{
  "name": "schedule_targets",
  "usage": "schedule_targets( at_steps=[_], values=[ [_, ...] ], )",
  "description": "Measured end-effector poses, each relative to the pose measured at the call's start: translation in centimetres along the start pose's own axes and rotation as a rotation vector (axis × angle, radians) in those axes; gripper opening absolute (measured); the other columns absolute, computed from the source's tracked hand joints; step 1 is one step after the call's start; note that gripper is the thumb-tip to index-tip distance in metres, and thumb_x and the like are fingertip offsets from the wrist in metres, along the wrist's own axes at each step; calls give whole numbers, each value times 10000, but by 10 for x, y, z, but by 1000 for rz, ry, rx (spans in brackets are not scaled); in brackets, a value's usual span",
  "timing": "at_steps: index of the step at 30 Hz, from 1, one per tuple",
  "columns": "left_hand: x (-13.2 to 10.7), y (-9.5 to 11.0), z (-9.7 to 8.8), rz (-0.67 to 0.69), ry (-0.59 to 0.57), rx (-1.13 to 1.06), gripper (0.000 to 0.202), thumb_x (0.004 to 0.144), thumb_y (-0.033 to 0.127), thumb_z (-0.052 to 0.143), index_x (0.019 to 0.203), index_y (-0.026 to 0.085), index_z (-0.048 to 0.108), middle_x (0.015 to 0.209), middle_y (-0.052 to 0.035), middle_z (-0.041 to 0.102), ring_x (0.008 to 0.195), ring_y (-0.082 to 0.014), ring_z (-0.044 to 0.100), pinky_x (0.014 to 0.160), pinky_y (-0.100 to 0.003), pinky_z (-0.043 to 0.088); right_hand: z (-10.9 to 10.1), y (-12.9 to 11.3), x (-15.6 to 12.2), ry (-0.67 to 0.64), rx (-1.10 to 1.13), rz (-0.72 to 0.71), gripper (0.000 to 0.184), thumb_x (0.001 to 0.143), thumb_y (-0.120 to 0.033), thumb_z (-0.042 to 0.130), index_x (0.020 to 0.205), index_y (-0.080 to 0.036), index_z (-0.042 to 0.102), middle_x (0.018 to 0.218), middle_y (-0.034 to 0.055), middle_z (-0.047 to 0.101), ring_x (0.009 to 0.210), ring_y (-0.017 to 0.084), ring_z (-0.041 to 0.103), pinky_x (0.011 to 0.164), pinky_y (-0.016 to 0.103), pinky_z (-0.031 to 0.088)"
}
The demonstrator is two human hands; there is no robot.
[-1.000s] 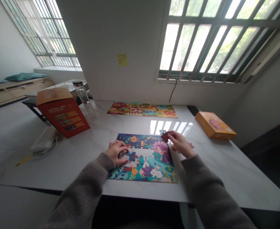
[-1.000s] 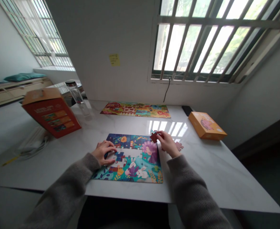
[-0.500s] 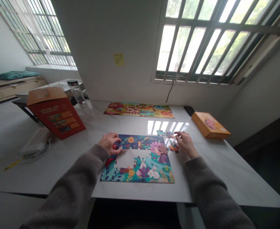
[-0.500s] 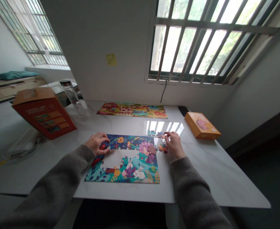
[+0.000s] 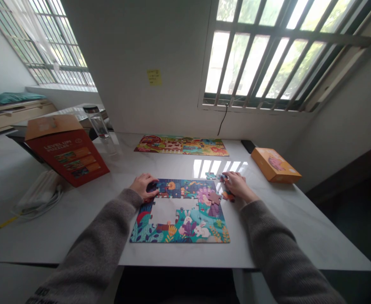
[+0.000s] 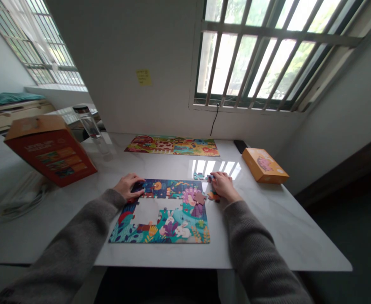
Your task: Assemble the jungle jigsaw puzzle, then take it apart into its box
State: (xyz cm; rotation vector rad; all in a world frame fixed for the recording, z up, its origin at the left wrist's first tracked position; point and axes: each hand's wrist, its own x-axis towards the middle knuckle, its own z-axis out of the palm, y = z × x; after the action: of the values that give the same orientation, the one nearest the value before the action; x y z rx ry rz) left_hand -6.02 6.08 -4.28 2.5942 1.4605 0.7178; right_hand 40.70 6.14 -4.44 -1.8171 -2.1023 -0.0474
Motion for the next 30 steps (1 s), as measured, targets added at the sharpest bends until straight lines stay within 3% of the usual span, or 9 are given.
schedule_targets(
  at_steps=[3, 7, 12, 16, 20, 23, 30],
  values=[
    [-1, -4, -1, 12, 92, -80, 395, 853, 397, 577, 1180, 183, 631, 987, -65, 638, 957, -247, 582, 895, -387, 446, 1, -11, 10, -50, 12, -66, 339, 933, -224, 487, 1225, -224, 661, 1249, 116, 646, 1154, 290, 531, 904, 372, 393],
    [-3, -7, -1, 8, 177, -117, 331, 875, 341, 540, 1143, 176, 643, 956, -64, 636, 937, -238, 590, 900, -386, 457, 0, -22, 30, -180, 11, -85, 366, 911, -302, 578, 1265, -238, 642, 1219, 121, 619, 1129, 287, 530, 916, 373, 395],
    [-4, -6, 0, -15, 172, -161, 309, 873, 315, 534, 1126, 181, 652, 931, -54, 619, 912, -222, 601, 896, -368, 483, -8, -23, 50, -251, 93, -36, 314, 776, -314, 734, 1080, -239, 705, 1082, 98, 620, 1041, 273, 538, 867, 351, 406],
    [-4, -1, -1, -42, 155, -173, 296, 879, 312, 523, 1110, 179, 653, 934, -51, 613, 908, -212, 604, 898, -359, 488, -8, -23, 52, -212, 165, -7, 291, 745, -286, 736, 1002, -197, 636, 955, 65, 635, 897, 222, 563, 768, 308, 428],
    [-3, 6, -4, -69, 133, -193, 295, 876, 328, 517, 1091, 182, 659, 924, -48, 617, 894, -205, 609, 880, -349, 490, -10, -33, 39, -121, 337, 15, 161, 885, -294, 534, 1004, -185, 547, 868, 32, 633, 760, 161, 576, 676, 266, 441],
    [-3, 11, -6, -86, 105, -220, 291, 884, 350, 507, 1064, 188, 667, 903, -43, 627, 859, -197, 616, 855, -339, 493, -16, -51, 19, -94, 635, -22, 210, 880, -337, 545, 1027, -187, 547, 804, 13, 637, 715, 154, 586, 659, 271, 451],
    [-4, 15, -5, -99, 76, -209, 301, 889, 364, 494, 1034, 185, 687, 893, -47, 650, 847, -190, 616, 848, -327, 497, -14, -110, -38, -306, 799, -87, 144, 854, -337, 602, 885, -197, 605, 740, 1, 649, 620, 137, 583, 568, 254, 452]
  ],
)
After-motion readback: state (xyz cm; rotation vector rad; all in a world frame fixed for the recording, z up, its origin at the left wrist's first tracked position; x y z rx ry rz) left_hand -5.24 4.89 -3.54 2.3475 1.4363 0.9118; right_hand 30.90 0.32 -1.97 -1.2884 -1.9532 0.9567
